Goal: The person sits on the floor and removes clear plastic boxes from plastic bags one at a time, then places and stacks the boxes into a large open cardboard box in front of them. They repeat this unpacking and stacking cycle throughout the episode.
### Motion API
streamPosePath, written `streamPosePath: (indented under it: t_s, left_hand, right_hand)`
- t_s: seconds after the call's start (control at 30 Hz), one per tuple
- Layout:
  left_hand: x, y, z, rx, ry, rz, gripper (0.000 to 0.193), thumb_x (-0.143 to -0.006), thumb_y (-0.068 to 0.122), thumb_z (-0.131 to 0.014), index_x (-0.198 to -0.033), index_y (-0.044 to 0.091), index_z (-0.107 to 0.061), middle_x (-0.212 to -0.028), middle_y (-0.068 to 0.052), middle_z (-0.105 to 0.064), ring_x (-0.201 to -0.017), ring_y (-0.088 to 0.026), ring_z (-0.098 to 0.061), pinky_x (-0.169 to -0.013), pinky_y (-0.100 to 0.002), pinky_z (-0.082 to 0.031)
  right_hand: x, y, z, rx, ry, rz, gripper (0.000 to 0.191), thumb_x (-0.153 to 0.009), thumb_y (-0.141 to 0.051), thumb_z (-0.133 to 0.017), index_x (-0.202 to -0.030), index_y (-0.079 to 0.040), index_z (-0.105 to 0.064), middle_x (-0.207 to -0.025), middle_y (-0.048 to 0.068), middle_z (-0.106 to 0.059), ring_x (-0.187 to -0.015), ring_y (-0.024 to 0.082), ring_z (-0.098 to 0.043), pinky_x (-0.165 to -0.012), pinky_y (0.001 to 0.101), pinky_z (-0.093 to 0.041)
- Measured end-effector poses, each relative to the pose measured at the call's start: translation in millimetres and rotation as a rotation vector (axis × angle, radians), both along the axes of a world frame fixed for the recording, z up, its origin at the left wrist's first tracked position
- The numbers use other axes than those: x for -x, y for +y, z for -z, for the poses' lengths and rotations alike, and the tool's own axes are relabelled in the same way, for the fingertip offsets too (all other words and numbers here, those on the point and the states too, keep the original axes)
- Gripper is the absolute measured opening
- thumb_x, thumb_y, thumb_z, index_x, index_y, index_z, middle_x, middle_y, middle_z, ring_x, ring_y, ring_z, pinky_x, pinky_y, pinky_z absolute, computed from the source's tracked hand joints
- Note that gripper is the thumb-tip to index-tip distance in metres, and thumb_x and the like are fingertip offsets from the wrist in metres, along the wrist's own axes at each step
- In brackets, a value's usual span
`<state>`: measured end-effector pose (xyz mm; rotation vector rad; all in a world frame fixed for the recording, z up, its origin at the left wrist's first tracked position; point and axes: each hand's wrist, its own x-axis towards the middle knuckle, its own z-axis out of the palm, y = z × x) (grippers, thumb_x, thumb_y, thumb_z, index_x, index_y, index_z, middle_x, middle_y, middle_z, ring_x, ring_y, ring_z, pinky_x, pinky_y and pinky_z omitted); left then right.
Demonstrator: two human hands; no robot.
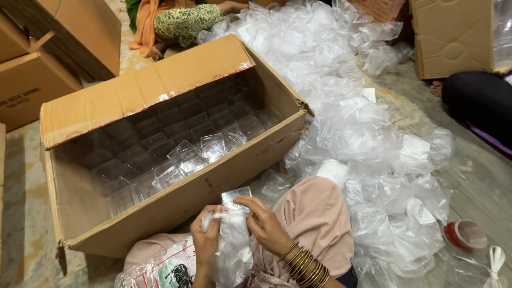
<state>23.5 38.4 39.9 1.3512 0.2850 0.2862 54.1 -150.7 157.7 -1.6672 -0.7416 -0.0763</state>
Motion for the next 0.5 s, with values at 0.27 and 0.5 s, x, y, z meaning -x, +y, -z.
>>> streamPosePath:
  t_s: [0.27, 0.5]
  left_hand:
    - [0.7, 6.1, 36.1, 0.268, 0.144, 0.288, 0.043, -0.095, 0.037, -0.059, -0.118, 0.002, -0.070, -0.106, -0.005, -0.070, -0.092, -0.010, -0.063, -0.080, -0.024, -0.049]
    - [16.0, -6.5, 18.0, 0.193, 0.177, 0.258, 0.033, -0.097, 0.028, -0.071, -0.096, -0.004, -0.075, -0.080, -0.007, -0.070, -0.069, -0.012, -0.062, -0.062, -0.027, -0.049]
  right_hand:
    - [-2.5, -16.7, 1.1, -0.015, -0.066, -0.077, 0.029, -0.090, 0.010, -0.054, -0.111, -0.002, -0.069, -0.117, 0.011, -0.072, -0.107, 0.019, -0.070, -0.090, 0.0297, -0.056]
    - [0.2, -32.5, 57.0, -0.050, 0.689, -0.225, 0.018, -0.094, -0.004, -0.052, -0.095, -0.004, -0.069, -0.078, -0.002, -0.060, -0.058, 0.005, -0.053, -0.051, 0.0190, -0.047]
